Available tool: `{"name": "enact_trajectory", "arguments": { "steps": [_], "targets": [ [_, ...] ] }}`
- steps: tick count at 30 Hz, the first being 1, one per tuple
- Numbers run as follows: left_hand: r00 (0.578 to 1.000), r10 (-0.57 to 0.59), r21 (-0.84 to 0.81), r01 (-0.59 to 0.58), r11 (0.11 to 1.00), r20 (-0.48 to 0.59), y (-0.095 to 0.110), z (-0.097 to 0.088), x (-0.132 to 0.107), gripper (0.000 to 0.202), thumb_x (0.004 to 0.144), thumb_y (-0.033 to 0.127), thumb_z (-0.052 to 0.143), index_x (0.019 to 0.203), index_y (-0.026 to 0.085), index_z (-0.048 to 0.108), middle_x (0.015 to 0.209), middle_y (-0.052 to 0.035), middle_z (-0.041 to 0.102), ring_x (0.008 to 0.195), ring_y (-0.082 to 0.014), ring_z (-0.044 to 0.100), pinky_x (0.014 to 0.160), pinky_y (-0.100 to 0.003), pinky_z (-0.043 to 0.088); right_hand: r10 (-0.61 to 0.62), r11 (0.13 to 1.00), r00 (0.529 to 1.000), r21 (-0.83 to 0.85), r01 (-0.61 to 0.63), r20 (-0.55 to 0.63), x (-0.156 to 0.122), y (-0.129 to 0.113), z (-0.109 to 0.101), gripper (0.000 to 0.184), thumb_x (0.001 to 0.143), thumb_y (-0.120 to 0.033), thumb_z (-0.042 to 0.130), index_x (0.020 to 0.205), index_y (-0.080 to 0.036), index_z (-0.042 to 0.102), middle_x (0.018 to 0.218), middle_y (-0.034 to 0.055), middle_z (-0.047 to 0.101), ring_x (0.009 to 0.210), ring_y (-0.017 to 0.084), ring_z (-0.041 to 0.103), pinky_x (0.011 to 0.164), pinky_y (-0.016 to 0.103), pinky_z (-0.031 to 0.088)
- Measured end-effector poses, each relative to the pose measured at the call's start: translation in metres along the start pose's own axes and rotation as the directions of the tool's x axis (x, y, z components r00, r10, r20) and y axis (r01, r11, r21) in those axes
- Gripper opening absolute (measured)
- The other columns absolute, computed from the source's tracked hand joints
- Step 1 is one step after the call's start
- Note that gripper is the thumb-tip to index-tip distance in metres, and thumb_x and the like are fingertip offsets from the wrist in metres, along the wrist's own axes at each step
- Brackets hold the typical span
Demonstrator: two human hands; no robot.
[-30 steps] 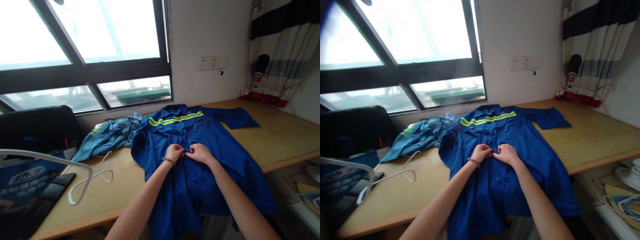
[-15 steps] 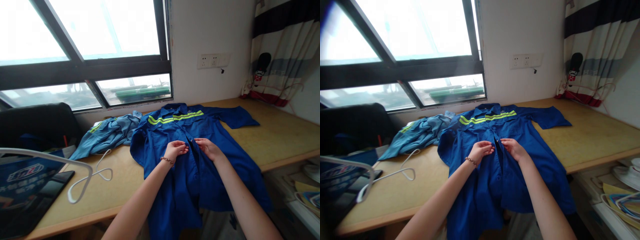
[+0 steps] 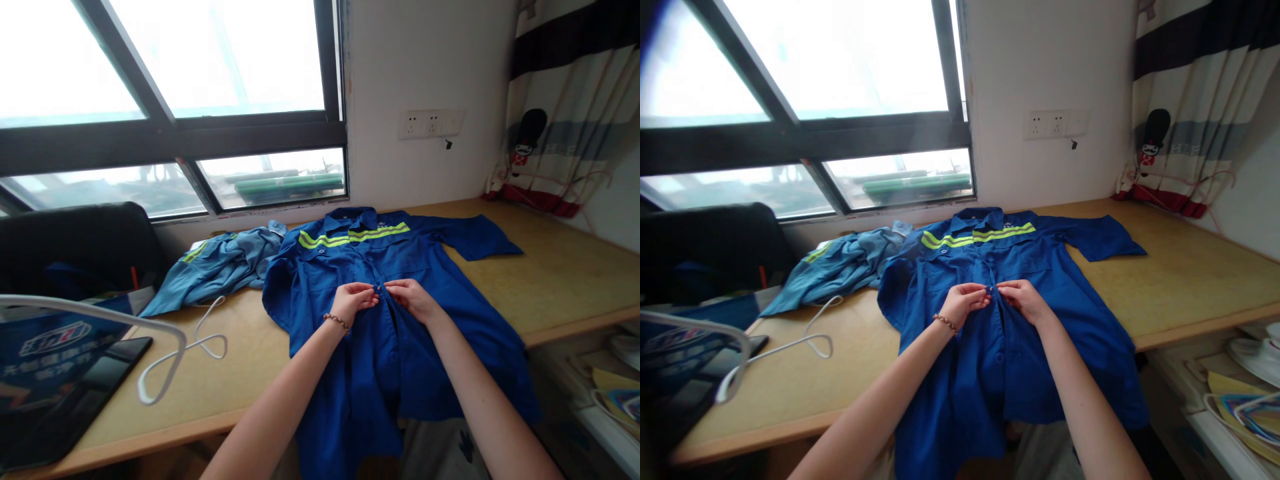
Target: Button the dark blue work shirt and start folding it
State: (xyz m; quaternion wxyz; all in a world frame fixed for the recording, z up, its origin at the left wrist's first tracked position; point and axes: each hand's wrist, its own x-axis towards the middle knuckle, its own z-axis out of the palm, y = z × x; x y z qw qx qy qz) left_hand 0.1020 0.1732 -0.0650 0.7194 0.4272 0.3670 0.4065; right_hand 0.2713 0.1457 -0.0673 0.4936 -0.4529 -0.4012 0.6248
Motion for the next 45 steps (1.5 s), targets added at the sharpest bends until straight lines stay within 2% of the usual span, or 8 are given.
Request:
{"name": "enact_trajectory", "arguments": {
  "steps": [6,13,21,27,32,37,40,45],
  "targets": [
    [1.0,-0.001,0.015,0.002,1.0,-0.024,0.001,0.0,0.001,0.02,0.06,0.016,0.07,0.075,0.007,0.062,0.064,-0.0087,0.065,0.055,-0.0114,0.061,0.054,-0.019,0.051,-0.004,1.0,0.997,-0.01,0.003,-0.083,0.002,0.002,0.001,0.025,0.057,-0.027,0.071,0.08,-0.017,0.068,0.066,0.0014,0.065,0.059,0.012,0.057,0.059,0.025,0.045],
    [1.0,-0.028,0.035,0.028,0.999,0.004,0.0,0.001,0.0,0.02,0.059,0.015,0.07,0.075,0.007,0.061,0.066,-0.0103,0.066,0.057,-0.0136,0.062,0.055,-0.021,0.052,-0.168,0.98,0.985,-0.118,0.162,-0.042,0.002,0.004,0.001,0.023,0.058,-0.028,0.069,0.077,-0.016,0.068,0.07,0.0007,0.065,0.067,0.014,0.058,0.066,0.026,0.044],
    [0.999,0.008,0.149,-0.003,0.989,-0.037,-0.003,0.003,0.0,0.019,0.058,0.018,0.071,0.068,0.008,0.059,0.062,-0.0079,0.065,0.055,-0.016,0.063,0.054,-0.025,0.053,-0.168,0.931,0.981,-0.342,0.125,-0.099,0.003,0.001,0.003,0.027,0.055,-0.031,0.07,0.075,-0.013,0.068,0.061,0.0012,0.064,0.052,0.011,0.053,0.054,0.024,0.039],
    [0.993,0.113,0.23,-0.103,0.968,-0.031,-0.011,0.005,0.0,0.012,0.06,0.018,0.068,0.065,0.01,0.06,0.055,-0.0037,0.063,0.052,-0.0151,0.062,0.054,-0.026,0.052,-0.244,0.828,0.97,-0.52,0.21,0.002,0.005,0.003,0.004,0.023,0.059,-0.034,0.066,0.07,-0.014,0.064,0.065,0.0027,0.064,0.062,0.015,0.057,0.059,0.025,0.043],
    [0.991,0.102,0.224,-0.079,0.971,-0.092,-0.014,0.004,0.003,0.018,0.058,0.024,0.07,0.066,0.011,0.061,0.056,-0.0012,0.061,0.053,-0.0121,0.059,0.054,-0.024,0.051,-0.383,0.659,0.922,-0.685,0.311,0.05,0.005,0.007,0.009,0.015,0.063,-0.031,0.062,0.065,-0.016,0.058,0.063,0.0004,0.06,0.06,0.014,0.055,0.058,0.024,0.042],
    [0.987,0.121,0.206,-0.098,0.974,-0.103,-0.017,0.0,0.009,0.027,0.052,0.03,0.073,0.057,0.011,0.054,0.048,0.0033,0.053,0.044,-0.0075,0.052,0.045,-0.019,0.046,-0.424,0.583,0.897,-0.719,0.379,0.129,0.002,0.01,0.018,0.012,0.066,-0.026,0.057,0.063,-0.017,0.051,0.058,-0.0029,0.054,0.054,0.01,0.05,0.05,0.02,0.038],
    [0.99,0.117,0.165,-0.103,0.981,-0.078,-0.019,-0.001,0.012,0.03,0.053,0.034,0.072,0.059,0.012,0.053,0.049,0.0036,0.053,0.044,-0.0067,0.052,0.046,-0.018,0.045,-0.442,0.597,0.89,-0.706,0.383,0.109,0.001,0.01,0.019,0.011,0.067,-0.026,0.056,0.066,-0.018,0.049,0.059,-0.0033,0.052,0.053,0.01,0.049,0.05,0.02,0.038],
    [0.993,0.086,0.084,-0.079,0.993,-0.078,-0.021,0.001,0.013,0.033,0.052,0.036,0.073,0.061,0.012,0.052,0.05,0.0039,0.053,0.044,-0.0055,0.051,0.047,-0.016,0.043,-0.404,0.68,0.91,-0.636,0.365,0.092,0.003,0.009,0.015,0.015,0.068,-0.029,0.057,0.069,-0.018,0.047,0.062,-0.0034,0.052,0.055,0.01,0.048,0.052,0.021,0.039]
  ]
}}
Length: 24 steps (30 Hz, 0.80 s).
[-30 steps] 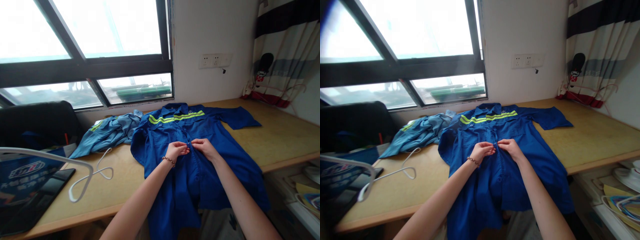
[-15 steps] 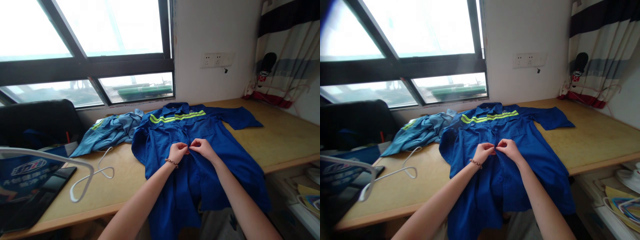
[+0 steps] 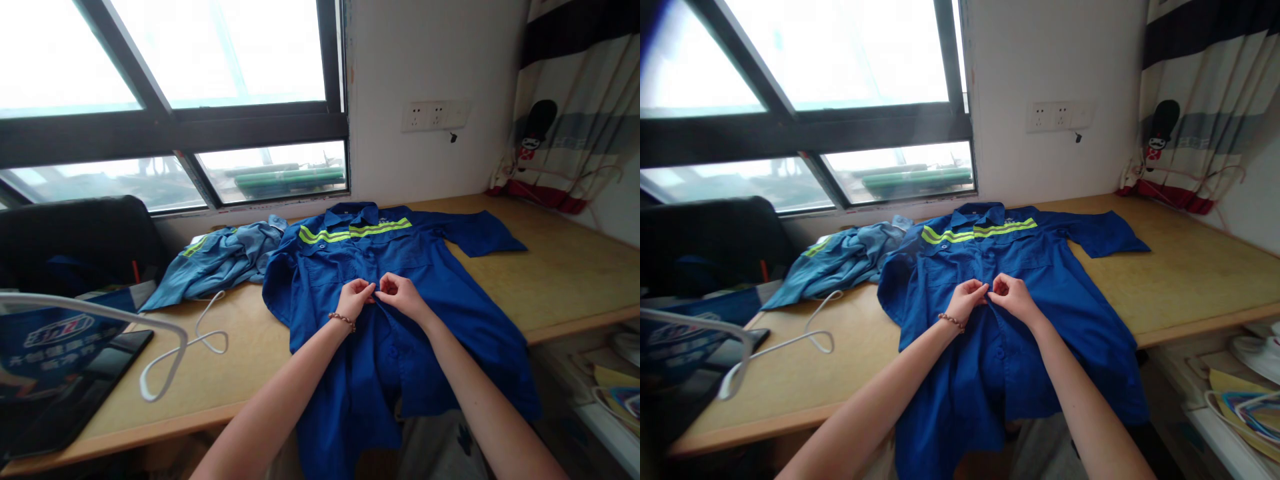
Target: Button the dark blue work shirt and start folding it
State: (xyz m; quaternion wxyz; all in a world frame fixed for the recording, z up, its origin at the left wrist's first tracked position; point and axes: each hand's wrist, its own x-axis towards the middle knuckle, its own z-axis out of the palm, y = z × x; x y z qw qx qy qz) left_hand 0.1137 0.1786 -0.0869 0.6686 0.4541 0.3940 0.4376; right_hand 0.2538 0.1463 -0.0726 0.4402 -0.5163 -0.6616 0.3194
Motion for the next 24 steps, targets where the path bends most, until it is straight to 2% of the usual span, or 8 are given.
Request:
{"name": "enact_trajectory", "arguments": {
  "steps": [7,14,24],
  "targets": [
    [0.999,-0.054,-0.13,0.053,0.99,-0.004,0.0001,0.0023,-0.0017,0.033,0.052,0.033,0.075,0.063,0.012,0.052,0.048,0.005,0.051,0.041,-0.003,0.047,0.044,-0.014,0.041,0.039,0.987,0.997,0.152,-0.048,0.06,0.0023,0.0013,-0.003,0.019,0.066,-0.03,0.06,0.071,-0.018,0.045,0.063,-0.0046,0.048,0.056,0.009,0.045,0.054,0.021,0.038],
    [0.987,-0.161,-0.29,0.162,0.943,0.029,0.0021,0.0,-0.0032,0.034,0.05,0.022,0.077,0.071,0.012,0.052,0.054,0.0033,0.053,0.047,-0.0048,0.052,0.052,-0.017,0.046,0.044,0.973,0.996,0.222,-0.06,0.078,0.0029,-0.0016,-0.0059,0.021,0.065,-0.029,0.062,0.072,-0.018,0.045,0.063,-0.0054,0.045,0.057,0.008,0.043,0.054,0.021,0.035],
    [0.992,-0.106,-0.341,0.125,0.932,0.075,0.0001,0.0003,-0.0017,0.034,0.048,0.019,0.077,0.068,0.013,0.05,0.058,0.0045,0.05,0.051,-0.0038,0.051,0.054,-0.016,0.044,0.06,0.978,0.991,0.193,-0.082,0.117,0.0026,-0.0024,-0.0036,0.022,0.066,-0.032,0.06,0.071,-0.018,0.044,0.061,-0.0053,0.045,0.056,0.008,0.042,0.052,0.02,0.035]
  ]
}}
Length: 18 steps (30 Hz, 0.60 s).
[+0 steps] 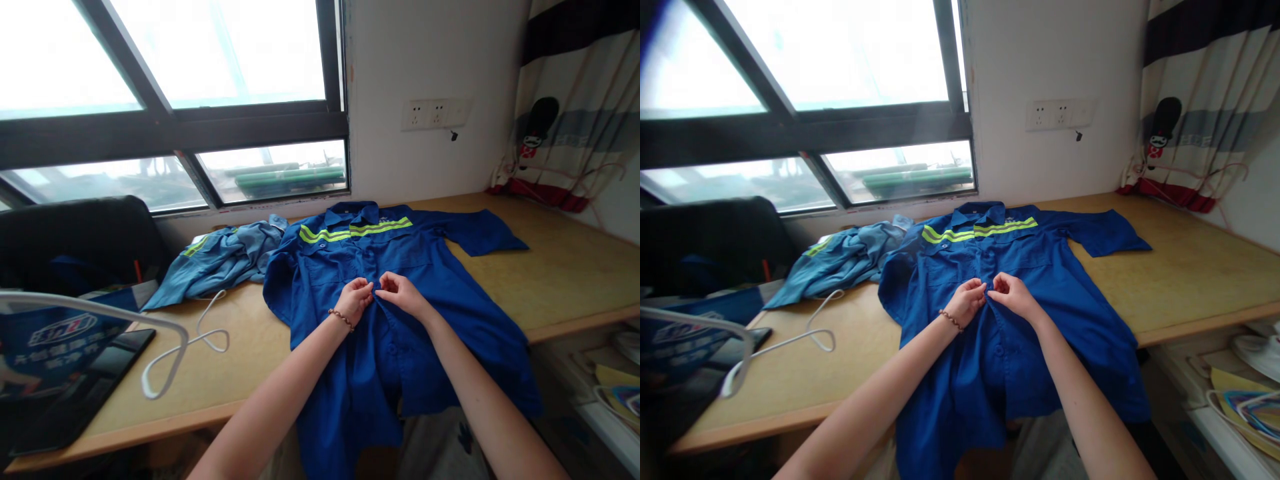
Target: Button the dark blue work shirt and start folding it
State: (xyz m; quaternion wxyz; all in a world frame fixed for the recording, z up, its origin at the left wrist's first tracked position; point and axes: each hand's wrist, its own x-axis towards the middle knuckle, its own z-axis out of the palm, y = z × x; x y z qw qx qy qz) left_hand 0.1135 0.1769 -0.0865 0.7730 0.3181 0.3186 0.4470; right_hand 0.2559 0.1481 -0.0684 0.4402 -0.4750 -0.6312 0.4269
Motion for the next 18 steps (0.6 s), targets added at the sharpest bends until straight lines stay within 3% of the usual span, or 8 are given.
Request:
{"name": "enact_trajectory", "arguments": {
  "steps": [8,14,16,18],
  "targets": [
    [1.0,0.019,0.068,-0.02,0.997,0.009,0.001,0.001,-0.002,0.036,0.047,0.018,0.077,0.072,0.013,0.052,0.061,0.0026,0.054,0.054,-0.0052,0.053,0.055,-0.017,0.044,0.036,0.998,0.998,-0.049,-0.038,-0.05,0.0,0.002,0.0,0.034,0.074,-0.05,0.047,0.063,-0.017,0.046,0.055,-0.004,0.042,0.051,0.008,0.038,0.047,0.021,0.031],
    [0.995,0.056,0.249,-0.076,0.966,0.087,0.0,-0.002,0.003,0.039,0.047,0.015,0.076,0.078,0.013,0.053,0.063,0.0027,0.056,0.053,-0.0056,0.053,0.051,-0.016,0.042,0.196,0.98,0.979,0.033,-0.195,-0.062,0.006,0.014,-0.003,0.036,0.072,-0.05,0.048,0.057,-0.017,0.045,0.047,-0.005,0.04,0.041,0.007,0.034,0.04,0.021,0.024],
    [0.987,0.076,0.323,-0.119,0.939,0.142,-0.001,-0.004,0.008,0.036,0.048,0.017,0.074,0.076,0.013,0.052,0.063,0.0025,0.056,0.053,-0.0068,0.053,0.051,-0.019,0.044,0.192,0.981,0.977,-0.016,-0.195,-0.097,0.007,0.014,-0.004,0.035,0.073,-0.049,0.047,0.057,-0.018,0.045,0.046,-0.0047,0.041,0.04,0.008,0.035,0.041,0.021,0.025],
    [0.975,0.103,0.413,-0.179,0.893,0.198,-0.003,-0.007,0.013,0.03,0.051,0.018,0.072,0.071,0.014,0.049,0.061,0.003,0.055,0.053,-0.0082,0.054,0.052,-0.022,0.047,0.108,0.973,0.974,-0.181,-0.145,-0.198,0.002,0.01,-0.002,0.034,0.075,-0.047,0.045,0.056,-0.019,0.046,0.047,-0.0033,0.044,0.043,0.01,0.039,0.044,0.023,0.029]
  ]
}}
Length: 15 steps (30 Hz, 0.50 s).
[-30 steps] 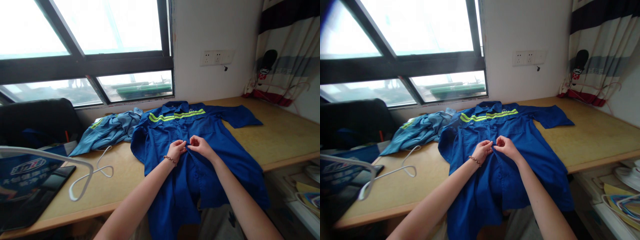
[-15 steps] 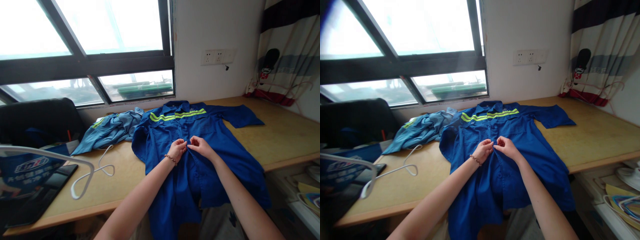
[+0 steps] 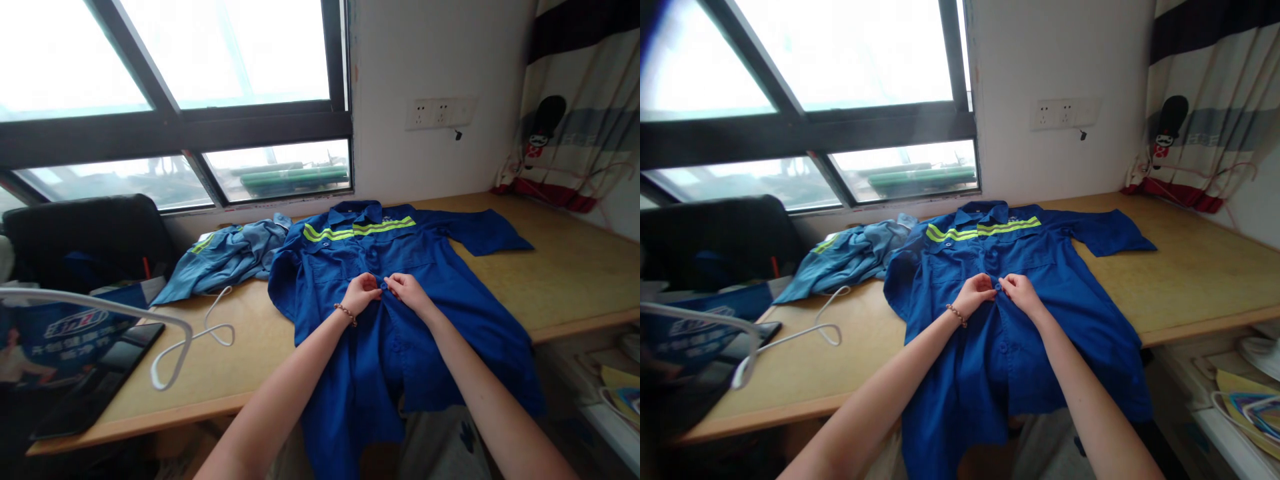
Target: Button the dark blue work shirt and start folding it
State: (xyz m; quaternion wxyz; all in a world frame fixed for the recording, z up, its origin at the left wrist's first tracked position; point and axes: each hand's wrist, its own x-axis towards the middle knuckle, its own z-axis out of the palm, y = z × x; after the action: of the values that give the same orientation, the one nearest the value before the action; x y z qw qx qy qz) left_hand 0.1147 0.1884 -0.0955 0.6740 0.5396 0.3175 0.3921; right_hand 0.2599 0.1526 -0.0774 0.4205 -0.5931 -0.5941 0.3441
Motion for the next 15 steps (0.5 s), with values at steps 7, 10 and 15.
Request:
{"name": "enact_trajectory", "arguments": {
  "steps": [7,10,15],
  "targets": [
    [0.986,0.164,0.387,-0.157,0.909,0.017,-0.01,-0.009,0.022,0.015,0.06,0.011,0.06,0.063,0.016,0.046,0.054,0.0036,0.051,0.052,-0.0102,0.056,0.048,-0.02,0.044,-0.178,0.699,0.971,-0.715,0.012,-0.158,-0.06,-0.016,0.025,0.014,0.077,-0.033,0.046,0.08,-0.021,0.053,0.078,0.0074,0.057,0.073,0.021,0.052,0.062,0.029,0.035],
    [0.982,0.17,0.427,-0.187,0.884,0.079,-0.012,-0.023,0.041,0.013,0.061,0.012,0.06,0.066,0.015,0.048,0.058,0.0019,0.054,0.053,-0.0108,0.057,0.05,-0.02,0.044,-0.196,0.62,0.971,-0.784,0.017,-0.134,-0.059,-0.012,0.035,0.024,0.074,-0.03,0.048,0.093,-0.017,0.052,0.089,0.0119,0.054,0.084,0.024,0.05,0.072,0.032,0.036],
    [0.981,0.176,0.538,-0.19,0.821,0.078,-0.006,-0.048,0.074,0.011,0.061,0.012,0.06,0.07,0.013,0.054,0.06,0.0001,0.057,0.054,-0.01,0.056,0.053,-0.02,0.044,-0.08,0.653,0.997,-0.757,0.037,-0.021,-0.013,-0.011,0.042,0.032,0.066,-0.022,0.05,0.097,-0.012,0.052,0.092,0.0126,0.054,0.087,0.024,0.051,0.074,0.031,0.037]
  ]
}}
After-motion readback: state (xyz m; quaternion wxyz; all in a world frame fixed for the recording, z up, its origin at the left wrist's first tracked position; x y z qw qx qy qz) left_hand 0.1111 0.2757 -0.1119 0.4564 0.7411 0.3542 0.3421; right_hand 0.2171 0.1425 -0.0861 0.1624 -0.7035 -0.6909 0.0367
